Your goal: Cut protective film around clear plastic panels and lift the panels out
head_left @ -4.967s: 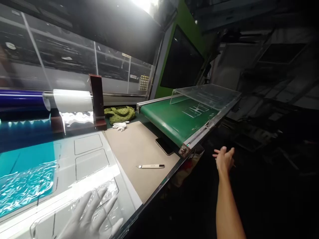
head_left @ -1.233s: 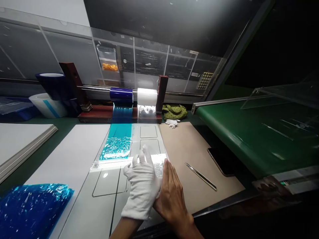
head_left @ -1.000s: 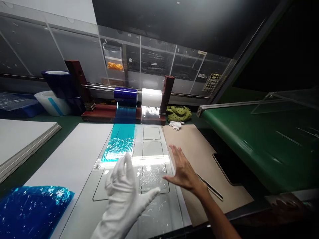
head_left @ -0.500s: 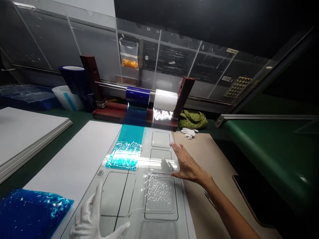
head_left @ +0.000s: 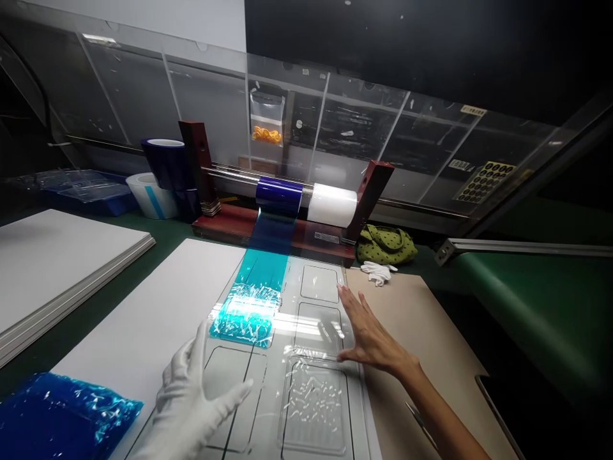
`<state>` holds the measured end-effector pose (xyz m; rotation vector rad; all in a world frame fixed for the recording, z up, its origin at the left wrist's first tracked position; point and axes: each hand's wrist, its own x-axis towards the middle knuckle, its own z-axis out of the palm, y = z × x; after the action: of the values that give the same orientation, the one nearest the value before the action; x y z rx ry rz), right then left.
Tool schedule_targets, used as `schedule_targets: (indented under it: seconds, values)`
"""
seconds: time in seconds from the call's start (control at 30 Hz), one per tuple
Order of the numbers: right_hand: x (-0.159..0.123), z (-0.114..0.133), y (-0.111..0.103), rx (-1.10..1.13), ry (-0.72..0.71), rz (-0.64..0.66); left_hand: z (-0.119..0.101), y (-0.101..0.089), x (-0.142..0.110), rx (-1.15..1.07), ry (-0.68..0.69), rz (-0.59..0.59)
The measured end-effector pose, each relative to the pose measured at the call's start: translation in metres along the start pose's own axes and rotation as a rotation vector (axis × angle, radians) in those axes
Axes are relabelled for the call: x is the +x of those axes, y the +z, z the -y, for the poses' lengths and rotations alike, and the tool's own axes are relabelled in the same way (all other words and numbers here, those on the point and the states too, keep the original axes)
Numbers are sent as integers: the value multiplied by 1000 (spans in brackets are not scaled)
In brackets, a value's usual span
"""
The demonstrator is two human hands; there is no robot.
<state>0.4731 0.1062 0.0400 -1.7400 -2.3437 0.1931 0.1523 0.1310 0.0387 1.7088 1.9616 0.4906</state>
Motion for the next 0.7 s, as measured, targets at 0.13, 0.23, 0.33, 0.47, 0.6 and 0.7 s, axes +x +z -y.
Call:
schedule_targets:
  seconds: [0.13,0.23,0.33,0.47,0.6,0.7]
  values:
    - [-11,1,0,-15,33,-79,-12,-7,50,-146,-41,36]
    - [-24,7,3,-8,42,-114,-28,-8,91,-169,-8,-11]
    - [-37,16,7,5,48,-129,-46,-4,125,-172,13,-23]
    - [-55,24,10,-7,77,-145,-60,2,145,-246,41,-4]
    - [-72,28,10,-27,117,-180,-62,2,138,-389,66,30]
    - [-83,34,7,-26,141,-208,-56,-2,125,-486,51,59]
